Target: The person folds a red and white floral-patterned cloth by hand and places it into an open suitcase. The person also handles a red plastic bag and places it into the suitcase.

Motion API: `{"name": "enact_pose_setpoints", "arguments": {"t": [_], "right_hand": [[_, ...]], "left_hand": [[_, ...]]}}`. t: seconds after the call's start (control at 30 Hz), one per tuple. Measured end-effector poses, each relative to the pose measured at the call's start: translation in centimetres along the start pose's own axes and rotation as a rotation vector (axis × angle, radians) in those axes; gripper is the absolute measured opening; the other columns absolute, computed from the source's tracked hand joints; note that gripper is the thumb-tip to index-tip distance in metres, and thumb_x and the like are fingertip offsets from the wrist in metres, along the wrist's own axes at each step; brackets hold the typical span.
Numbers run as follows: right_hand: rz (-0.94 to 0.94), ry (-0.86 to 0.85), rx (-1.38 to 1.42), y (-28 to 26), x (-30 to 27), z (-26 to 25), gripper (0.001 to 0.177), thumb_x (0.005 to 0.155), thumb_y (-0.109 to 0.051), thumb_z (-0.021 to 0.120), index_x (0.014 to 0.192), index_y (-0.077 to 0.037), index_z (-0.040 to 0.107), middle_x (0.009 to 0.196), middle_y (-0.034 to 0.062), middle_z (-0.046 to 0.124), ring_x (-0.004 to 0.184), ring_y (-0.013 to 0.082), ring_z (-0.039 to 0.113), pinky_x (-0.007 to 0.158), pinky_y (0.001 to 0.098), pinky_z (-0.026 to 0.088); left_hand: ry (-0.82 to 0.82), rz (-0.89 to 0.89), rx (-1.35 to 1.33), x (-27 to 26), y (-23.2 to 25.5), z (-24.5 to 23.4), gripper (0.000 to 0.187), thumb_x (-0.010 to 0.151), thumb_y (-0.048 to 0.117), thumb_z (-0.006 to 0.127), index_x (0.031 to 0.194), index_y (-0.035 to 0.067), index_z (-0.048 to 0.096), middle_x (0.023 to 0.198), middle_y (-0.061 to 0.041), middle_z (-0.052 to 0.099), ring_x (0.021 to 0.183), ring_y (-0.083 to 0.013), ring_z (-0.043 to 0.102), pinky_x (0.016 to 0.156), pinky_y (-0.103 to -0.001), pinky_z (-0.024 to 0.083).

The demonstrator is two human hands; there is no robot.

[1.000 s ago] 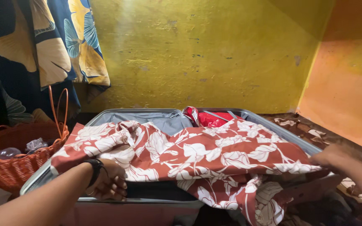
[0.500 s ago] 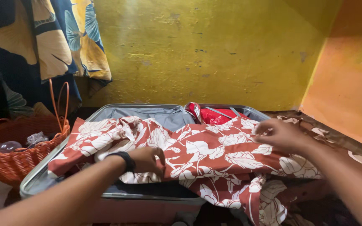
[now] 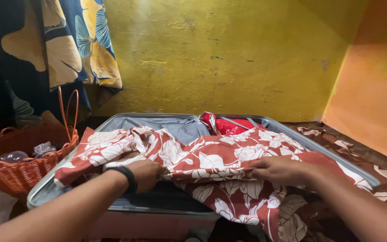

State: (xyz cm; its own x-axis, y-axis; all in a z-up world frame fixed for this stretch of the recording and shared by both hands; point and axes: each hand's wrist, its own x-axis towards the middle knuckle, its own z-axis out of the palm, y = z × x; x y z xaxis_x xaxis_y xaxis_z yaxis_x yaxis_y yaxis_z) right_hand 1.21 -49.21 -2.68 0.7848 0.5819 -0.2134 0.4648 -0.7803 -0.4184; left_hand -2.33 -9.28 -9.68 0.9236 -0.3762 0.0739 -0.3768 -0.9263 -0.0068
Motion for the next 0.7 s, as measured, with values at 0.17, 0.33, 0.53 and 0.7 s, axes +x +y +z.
{"name": "enact_pose_setpoints", "arguments": {"t": [0.17,0.33,0.53,0.7], "right_hand": [[0.266,-0.032,0.044,-2.0,-2.5,-2.2,0.051,0.092,-0.042,0.063,0.135,-0.016,0.069,0.123,-0.0003,0.077,0.107,0.0119,0.067,0.097,0.0308,0.053],[0.440,-0.183,0.059,-4.3,-3.6,-3.6,0.054,0.087,-0.043,0.071,0.130,-0.010,0.073,0.123,0.0080,0.064,0.109,0.0172,0.066,0.090,0.0440,0.061],[0.322,-0.300,0.208,-2.5,-0.1,-4.5,0.051,0.084,-0.052,0.069,0.129,-0.028,0.067,0.126,0.0006,0.075,0.114,0.0141,0.069,0.090,0.0365,0.060],[0.240,0.176,0.112,2.9,7.7,-5.7,0.046,0.089,-0.044,0.063,0.128,-0.021,0.072,0.124,0.0019,0.077,0.115,0.0157,0.070,0.096,0.0384,0.051]], "left_hand": [[-0.419,0.026,-0.033,1.3,0.4,-4.9,0.031,0.088,0.014,0.060,0.118,0.011,0.067,0.111,-0.020,0.073,0.099,-0.0327,0.071,0.087,-0.047,0.058],[-0.795,-0.264,-0.313,0.2,3.7,-8.4,0.057,0.087,0.009,0.064,0.142,0.016,0.051,0.138,-0.018,0.062,0.121,-0.0314,0.066,0.094,-0.056,0.060],[-0.790,-0.217,-0.599,2.4,3.7,-9.6,0.062,0.085,0.033,0.072,0.145,0.025,0.057,0.140,-0.009,0.062,0.126,-0.0296,0.062,0.099,-0.049,0.053],[-0.674,-0.238,-0.920,9.1,-0.6,-7.3,0.052,0.089,0.041,0.070,0.137,0.026,0.060,0.136,-0.011,0.071,0.123,-0.0306,0.065,0.105,-0.050,0.052]]}}
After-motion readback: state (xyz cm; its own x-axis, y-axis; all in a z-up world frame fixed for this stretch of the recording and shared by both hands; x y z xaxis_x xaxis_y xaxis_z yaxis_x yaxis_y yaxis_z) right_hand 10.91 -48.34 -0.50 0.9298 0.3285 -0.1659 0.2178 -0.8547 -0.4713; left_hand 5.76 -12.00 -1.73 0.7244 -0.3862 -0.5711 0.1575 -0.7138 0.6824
